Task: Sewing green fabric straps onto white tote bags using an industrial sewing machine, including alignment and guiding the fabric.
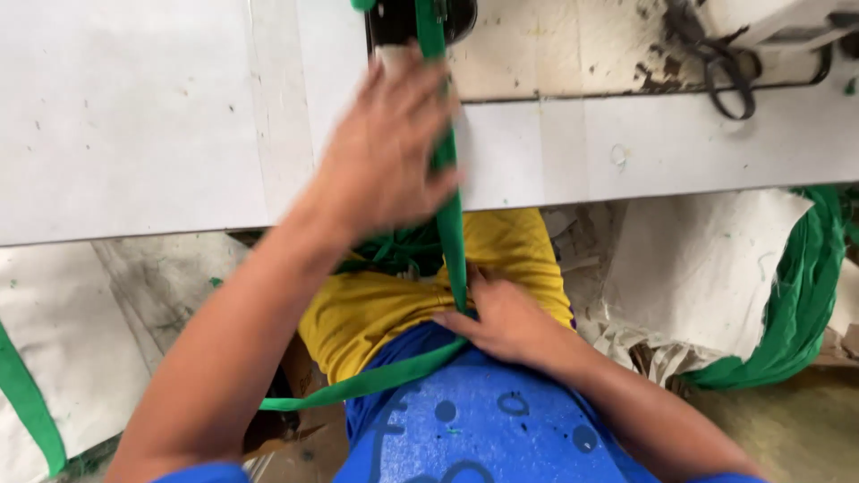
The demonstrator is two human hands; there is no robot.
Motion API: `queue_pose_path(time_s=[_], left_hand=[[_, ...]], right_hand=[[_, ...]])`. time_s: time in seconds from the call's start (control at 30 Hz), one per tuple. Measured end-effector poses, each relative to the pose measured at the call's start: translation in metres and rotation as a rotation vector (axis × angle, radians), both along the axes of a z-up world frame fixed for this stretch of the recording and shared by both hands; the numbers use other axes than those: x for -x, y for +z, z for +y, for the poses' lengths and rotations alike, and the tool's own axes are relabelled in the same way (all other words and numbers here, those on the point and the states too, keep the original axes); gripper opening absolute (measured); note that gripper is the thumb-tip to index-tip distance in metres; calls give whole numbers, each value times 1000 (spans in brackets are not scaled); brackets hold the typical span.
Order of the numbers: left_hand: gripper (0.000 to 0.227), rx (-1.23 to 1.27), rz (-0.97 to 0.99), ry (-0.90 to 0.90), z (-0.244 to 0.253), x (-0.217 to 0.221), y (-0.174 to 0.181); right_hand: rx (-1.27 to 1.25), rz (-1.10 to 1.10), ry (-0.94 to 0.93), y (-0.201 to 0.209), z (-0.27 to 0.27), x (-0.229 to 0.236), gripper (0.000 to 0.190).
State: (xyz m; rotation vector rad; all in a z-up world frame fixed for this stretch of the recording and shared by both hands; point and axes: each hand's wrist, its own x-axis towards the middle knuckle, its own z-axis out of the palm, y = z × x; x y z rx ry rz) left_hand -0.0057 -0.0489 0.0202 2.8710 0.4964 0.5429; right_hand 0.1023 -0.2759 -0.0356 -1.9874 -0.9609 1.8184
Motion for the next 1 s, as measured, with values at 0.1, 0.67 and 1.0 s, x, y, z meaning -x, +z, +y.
queue_pose_path(time_s=[0.1, 0.67, 1.0], left_hand=[[92, 62, 435, -114, -62, 34, 15], [43, 103, -78, -111, -11, 16, -14], [43, 86, -58, -94, -8, 14, -14]], right_hand=[[-988, -859, 414, 37, 12, -28, 32], [-1309, -937, 289, 36, 95, -43, 26], [-1272, -974, 298, 36, 104, -42, 26]])
